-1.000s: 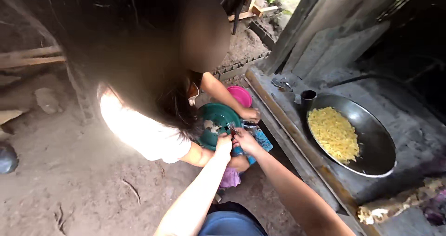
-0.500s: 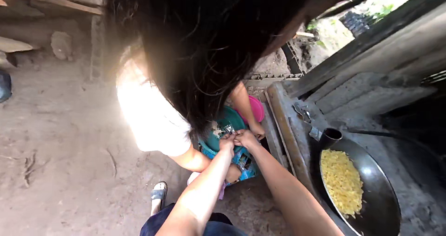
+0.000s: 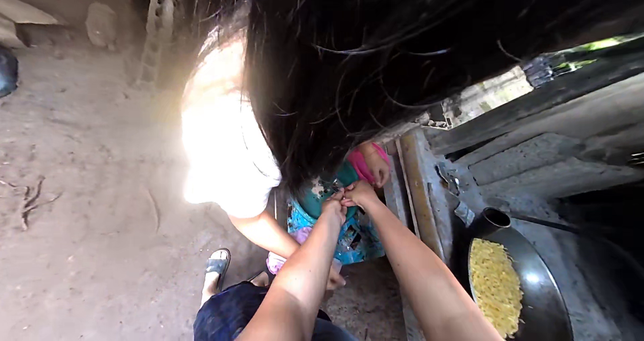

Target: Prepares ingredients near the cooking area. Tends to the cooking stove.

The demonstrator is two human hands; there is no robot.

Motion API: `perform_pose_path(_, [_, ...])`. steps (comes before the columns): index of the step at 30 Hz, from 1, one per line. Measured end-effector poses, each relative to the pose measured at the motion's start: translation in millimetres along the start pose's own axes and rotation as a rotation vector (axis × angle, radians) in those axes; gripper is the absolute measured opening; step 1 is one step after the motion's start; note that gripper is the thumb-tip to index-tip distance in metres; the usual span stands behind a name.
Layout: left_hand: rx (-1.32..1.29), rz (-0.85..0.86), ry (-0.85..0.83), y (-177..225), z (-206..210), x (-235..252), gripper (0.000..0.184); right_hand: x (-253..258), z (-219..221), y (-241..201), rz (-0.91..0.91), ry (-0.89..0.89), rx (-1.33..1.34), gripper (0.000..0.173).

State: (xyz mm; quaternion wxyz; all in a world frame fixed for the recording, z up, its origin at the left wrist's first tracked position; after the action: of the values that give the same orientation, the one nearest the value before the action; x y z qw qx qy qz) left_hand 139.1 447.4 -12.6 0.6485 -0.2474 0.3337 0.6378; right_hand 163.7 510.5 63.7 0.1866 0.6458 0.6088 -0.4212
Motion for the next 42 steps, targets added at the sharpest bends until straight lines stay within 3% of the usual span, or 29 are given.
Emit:
perform_pose_path(14, [-0.198,0.027,0.081,-2.4,6.1,7.7,0.019,9.5,8.1,-1.6,-0.013,0.001,0.004,0.029])
perform_pose_path(17, [-0.216,-0.054,0.022,-4.4,12.7,0.2,0.029,12.5,4.1,1.8,-0.007,0.013,-0.027,0.034])
perform_pose_path(22, [-0.218,-0.124,-0.021,-8.2,14.3,-3.5,0.017,11.7,-6.3,7.0,0.012,0.002,0.027,0.037])
perform_pose_path(31, [-0.277,-0.049,-0.059,-10.9,15.8,1.5,0.015,2.1,-8.7,4.4,-0.017,-0.019,0.061,0.030])
perform_pose_path(42, [-0.355,0.007,0.042,-9.6,21.7,3.5,0.019,7.4,-3.9,6.4,-0.070,0.016,-0.043,0.028])
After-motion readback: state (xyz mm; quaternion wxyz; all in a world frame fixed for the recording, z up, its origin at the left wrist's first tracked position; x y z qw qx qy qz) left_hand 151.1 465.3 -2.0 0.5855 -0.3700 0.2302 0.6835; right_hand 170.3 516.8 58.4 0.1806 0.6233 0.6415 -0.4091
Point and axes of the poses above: each hand's wrist, its own x-axis towards the middle knuckle, its own z-axis out of the palm, y = z × x, the point moved 3 cm from there along x, towards the middle knuckle, and after that the axes turned 5 degrees about -y, right-handed, at the moved point
